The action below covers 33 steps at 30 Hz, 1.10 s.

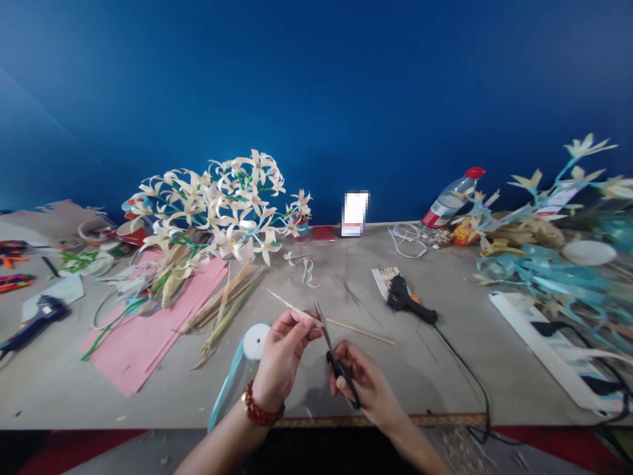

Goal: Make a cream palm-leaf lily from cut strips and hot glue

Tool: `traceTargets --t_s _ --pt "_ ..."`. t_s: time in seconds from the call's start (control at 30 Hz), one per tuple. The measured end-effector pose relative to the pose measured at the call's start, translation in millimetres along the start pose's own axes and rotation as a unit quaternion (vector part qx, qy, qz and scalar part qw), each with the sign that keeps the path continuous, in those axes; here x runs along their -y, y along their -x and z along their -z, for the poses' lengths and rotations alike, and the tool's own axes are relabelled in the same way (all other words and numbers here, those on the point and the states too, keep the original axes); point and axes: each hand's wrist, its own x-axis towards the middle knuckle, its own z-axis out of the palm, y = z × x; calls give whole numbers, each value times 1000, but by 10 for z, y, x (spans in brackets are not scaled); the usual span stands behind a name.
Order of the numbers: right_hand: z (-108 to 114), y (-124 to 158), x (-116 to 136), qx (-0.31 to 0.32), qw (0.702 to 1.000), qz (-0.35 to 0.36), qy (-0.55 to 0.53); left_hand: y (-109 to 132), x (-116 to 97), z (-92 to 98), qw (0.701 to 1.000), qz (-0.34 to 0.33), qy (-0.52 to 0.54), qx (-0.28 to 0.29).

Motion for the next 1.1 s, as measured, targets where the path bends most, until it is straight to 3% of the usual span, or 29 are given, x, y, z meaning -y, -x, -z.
traceTargets --t_s 0.5,0.8,0.93,1.1 --pt "28 13 7 -24 999 -28 7 -8 -32 -2 1000 2 -22 16" --pt "123 53 -44 -44 997 -45 43 -5 -152 29 991 5 -120 58" --pt "175 41 46 -95 993 14 63 10 -211 25 964 -24 -240 113" --pt "119 -95 229 -98 991 78 51 33 -244 -33 892 -55 -428 133"
